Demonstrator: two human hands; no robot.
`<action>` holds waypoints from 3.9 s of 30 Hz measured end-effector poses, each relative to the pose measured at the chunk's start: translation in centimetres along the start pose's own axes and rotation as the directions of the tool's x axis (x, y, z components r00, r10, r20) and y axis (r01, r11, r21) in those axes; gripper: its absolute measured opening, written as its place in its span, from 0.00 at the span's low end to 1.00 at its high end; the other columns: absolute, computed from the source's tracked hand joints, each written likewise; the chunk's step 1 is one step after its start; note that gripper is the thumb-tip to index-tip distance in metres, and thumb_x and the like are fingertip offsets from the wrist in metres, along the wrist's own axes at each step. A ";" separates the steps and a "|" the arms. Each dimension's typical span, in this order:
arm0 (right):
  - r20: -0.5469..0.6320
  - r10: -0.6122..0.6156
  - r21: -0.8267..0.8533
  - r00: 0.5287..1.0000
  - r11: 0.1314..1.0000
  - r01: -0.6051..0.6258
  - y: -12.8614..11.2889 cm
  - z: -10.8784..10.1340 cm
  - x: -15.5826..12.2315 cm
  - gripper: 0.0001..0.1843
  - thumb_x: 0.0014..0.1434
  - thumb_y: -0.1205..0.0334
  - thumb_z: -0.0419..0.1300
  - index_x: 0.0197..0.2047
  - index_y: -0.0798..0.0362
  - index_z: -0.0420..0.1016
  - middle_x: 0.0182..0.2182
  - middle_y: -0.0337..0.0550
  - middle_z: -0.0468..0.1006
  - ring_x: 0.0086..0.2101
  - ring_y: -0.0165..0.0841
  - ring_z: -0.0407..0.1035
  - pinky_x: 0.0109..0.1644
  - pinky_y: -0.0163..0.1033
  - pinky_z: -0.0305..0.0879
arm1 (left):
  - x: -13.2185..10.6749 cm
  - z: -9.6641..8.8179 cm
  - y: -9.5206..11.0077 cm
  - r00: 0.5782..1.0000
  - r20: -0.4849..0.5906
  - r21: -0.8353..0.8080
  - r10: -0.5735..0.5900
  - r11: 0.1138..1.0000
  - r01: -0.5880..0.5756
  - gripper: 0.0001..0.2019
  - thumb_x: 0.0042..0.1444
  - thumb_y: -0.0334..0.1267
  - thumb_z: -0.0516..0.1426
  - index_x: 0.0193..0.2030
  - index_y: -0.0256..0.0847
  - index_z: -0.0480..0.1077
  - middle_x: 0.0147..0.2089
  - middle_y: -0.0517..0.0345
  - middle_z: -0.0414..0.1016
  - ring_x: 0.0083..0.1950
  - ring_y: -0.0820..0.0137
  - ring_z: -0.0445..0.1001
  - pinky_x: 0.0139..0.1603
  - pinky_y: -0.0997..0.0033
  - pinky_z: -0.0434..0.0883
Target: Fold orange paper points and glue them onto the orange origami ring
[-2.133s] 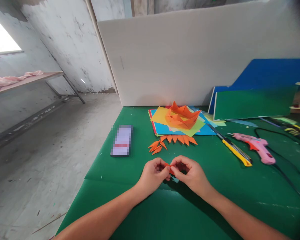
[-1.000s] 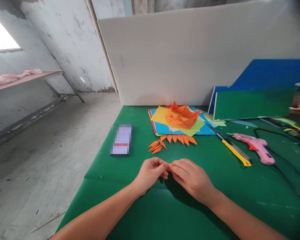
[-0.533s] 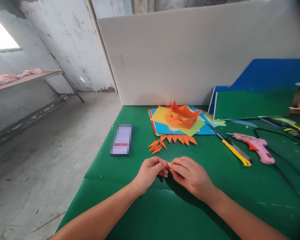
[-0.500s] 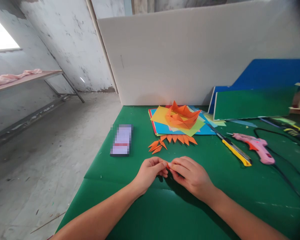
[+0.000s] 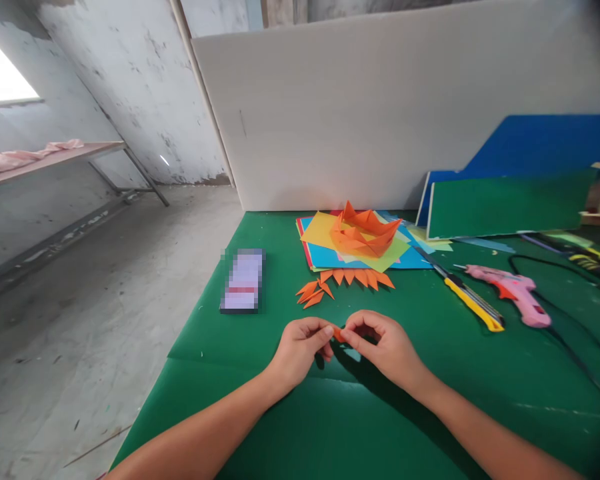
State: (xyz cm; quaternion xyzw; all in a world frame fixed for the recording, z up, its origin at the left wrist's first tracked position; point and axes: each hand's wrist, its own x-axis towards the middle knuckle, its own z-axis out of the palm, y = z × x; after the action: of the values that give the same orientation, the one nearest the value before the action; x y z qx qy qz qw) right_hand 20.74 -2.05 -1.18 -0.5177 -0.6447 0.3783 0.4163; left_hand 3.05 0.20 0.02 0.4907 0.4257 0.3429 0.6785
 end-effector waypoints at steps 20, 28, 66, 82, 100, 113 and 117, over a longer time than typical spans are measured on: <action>0.048 0.013 0.091 0.999 0.996 -0.017 -0.2 0.0 0.0 0.10 0.59 0.57 0.58 0.29 0.53 0.69 0.26 0.38 0.71 0.28 0.30 0.65 0.32 0.33 0.64 | 0.2 0.3 -0.4 0.999 0.031 0.068 0.015 0.998 -0.017 0.22 0.51 0.57 0.59 0.27 0.37 0.64 0.19 0.61 0.69 0.19 0.76 0.67 0.23 0.77 0.63; 0.070 0.064 0.192 0.995 0.978 -0.077 0.0 0.1 0.1 0.12 0.58 0.55 0.59 0.28 0.54 0.69 0.25 0.37 0.69 0.27 0.28 0.63 0.30 0.33 0.62 | 0.8 -0.7 0.3 0.992 -0.076 0.037 0.101 0.994 -0.098 0.23 0.56 0.57 0.55 0.29 0.35 0.69 0.22 0.59 0.71 0.21 0.76 0.68 0.25 0.77 0.66; 0.007 -0.074 -0.053 0.997 0.996 0.074 -0.3 0.4 -0.2 0.06 0.56 0.63 0.59 0.28 0.52 0.71 0.25 0.38 0.71 0.26 0.29 0.66 0.29 0.33 0.63 | 0.0 0.2 -0.2 0.996 -0.049 0.130 0.080 0.989 -0.073 0.07 0.48 0.36 0.60 0.29 0.38 0.64 0.23 0.62 0.71 0.22 0.75 0.72 0.23 0.77 0.70; 0.025 0.005 0.029 1.000 1.000 -0.006 -0.5 0.5 -0.2 0.04 0.51 0.69 0.55 0.26 0.53 0.67 0.23 0.36 0.69 0.25 0.28 0.63 0.28 0.32 0.61 | -0.5 1.3 0.0 0.999 0.026 -0.119 -0.027 0.992 0.029 0.14 0.48 0.41 0.62 0.28 0.38 0.61 0.25 0.60 0.74 0.22 0.75 0.73 0.26 0.74 0.73; 0.232 0.187 0.310 0.955 0.916 -0.255 -0.2 -0.3 0.4 0.09 0.54 0.58 0.60 0.28 0.55 0.70 0.24 0.37 0.70 0.25 0.26 0.61 0.29 0.32 0.58 | -0.3 0.1 0.8 0.972 0.190 -0.185 -0.140 0.967 0.176 0.14 0.48 0.42 0.63 0.29 0.35 0.64 0.29 0.54 0.76 0.24 0.77 0.72 0.28 0.76 0.72; 0.287 0.162 0.258 0.944 0.936 -0.239 0.3 -0.3 0.4 0.07 0.53 0.61 0.61 0.28 0.56 0.70 0.23 0.35 0.68 0.24 0.25 0.58 0.28 0.31 0.55 | -0.1 -0.5 0.7 0.973 0.224 0.109 -0.056 0.994 0.032 0.07 0.48 0.36 0.54 0.32 0.34 0.68 0.27 0.55 0.74 0.24 0.74 0.72 0.29 0.73 0.70; 0.291 0.183 0.247 0.939 0.934 -0.259 0.2 -0.3 0.3 0.09 0.53 0.59 0.63 0.27 0.56 0.71 0.22 0.36 0.70 0.23 0.25 0.59 0.27 0.31 0.56 | -0.3 -0.8 0.6 0.959 0.278 0.113 -0.047 0.994 0.016 0.08 0.50 0.38 0.55 0.32 0.34 0.68 0.29 0.54 0.74 0.25 0.74 0.71 0.29 0.72 0.70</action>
State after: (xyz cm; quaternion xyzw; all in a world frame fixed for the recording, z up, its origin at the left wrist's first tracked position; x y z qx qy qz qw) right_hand 21.04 -1.66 -1.18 -0.4680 -0.5709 0.5764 0.3505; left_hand 2.16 0.45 0.51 0.5639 0.3511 0.2354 0.7094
